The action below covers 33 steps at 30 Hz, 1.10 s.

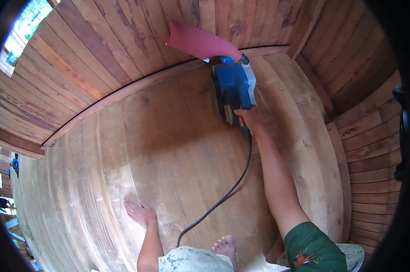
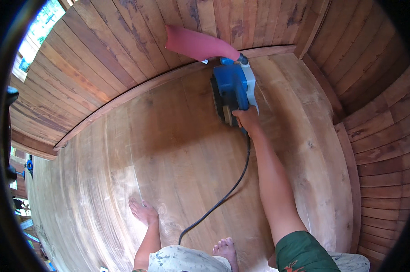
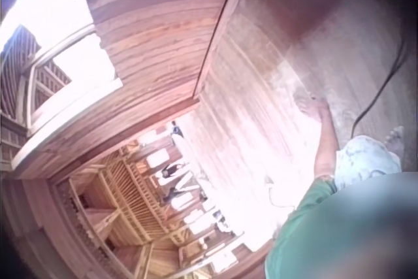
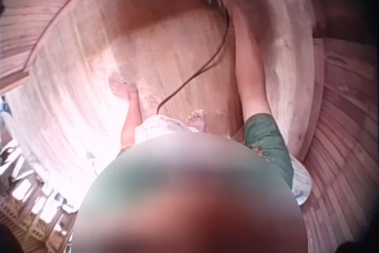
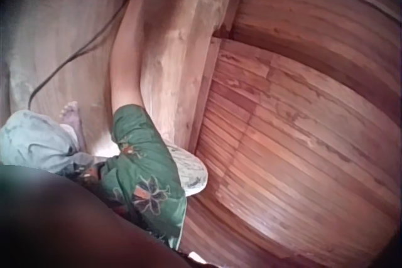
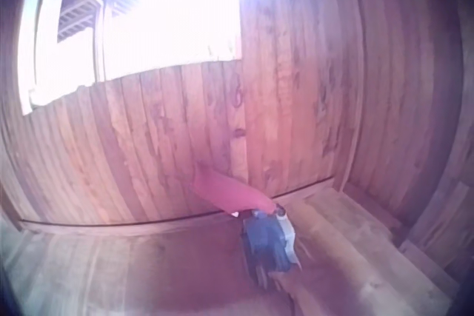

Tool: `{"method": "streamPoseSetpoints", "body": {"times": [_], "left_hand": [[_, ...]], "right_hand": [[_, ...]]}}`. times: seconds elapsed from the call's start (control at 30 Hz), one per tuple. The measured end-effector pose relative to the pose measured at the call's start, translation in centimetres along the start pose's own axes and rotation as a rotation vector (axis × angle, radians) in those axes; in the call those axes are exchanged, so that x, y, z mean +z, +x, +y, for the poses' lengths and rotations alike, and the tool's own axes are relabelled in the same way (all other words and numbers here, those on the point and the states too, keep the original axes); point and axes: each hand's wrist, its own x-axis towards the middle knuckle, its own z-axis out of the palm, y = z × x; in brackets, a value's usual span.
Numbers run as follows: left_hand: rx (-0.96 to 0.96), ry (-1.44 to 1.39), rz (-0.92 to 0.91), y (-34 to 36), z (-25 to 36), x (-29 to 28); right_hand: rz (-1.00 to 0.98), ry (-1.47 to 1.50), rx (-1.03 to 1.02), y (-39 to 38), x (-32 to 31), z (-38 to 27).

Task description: The person uses an electric sander to smooth a wooden floor. They move the sander across the surface in overlapping passes, occasionally repositioning their body to reach different areas.

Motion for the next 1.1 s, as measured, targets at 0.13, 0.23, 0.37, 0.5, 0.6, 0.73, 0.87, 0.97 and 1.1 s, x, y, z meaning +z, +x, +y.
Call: {"method": "streamPoseSetpoints", "body": {"times": [0.13, 0.23, 0.37, 0.5, 0.6, 0.73, 0.87, 0.97, 1.1], "left_hand": [[0.01, -0.007, 0.012, -0.1, -0.1, 0.0], [0.016, 0.009, 0.016, -0.1, -0.3, 0.1], [0.011, -0.015, 0.05, -0.3, -0.4, 0.7], [0.017, -0.005, 0.042, 0.0, -0.8, 1.2], [0.018, -0.013, 0.045, -0.1, -1.1, 1.4], [0.017, -0.038, 0.051, -0.2, -0.8, 0.9], [0.013, -0.015, 0.049, -0.3, -0.3, 0.1], [0.016, 0.01, 0.03, -0.1, -0.3, 0.0], [0.001, -0.001, 0.016, -0.2, -0.3, 0.1]], "right_hand": [[0.004, -0.015, 0.018, -5.7, -3.1, 1.4], [-0.009, -0.016, 0.05, -11.3, -5.7, 2.5], [0.026, -0.032, 0.06, -18.0, -8.2, 4.0], [0.047, 0.018, 0.096, -21.6, -9.3, 5.2], [0.023, 0.03, 0.108, -21.7, -9.6, 5.4], [0.022, 0.011, 0.061, -18.0, -8.6, 4.6], [-0.016, 0.042, 0.031, -12.1, -6.5, 2.9], [-0.006, -0.013, 0.032, -7.4, -4.5, 1.7], [-0.079, 0.03, 0.022, -2.8, -2.8, 0.9]]}}
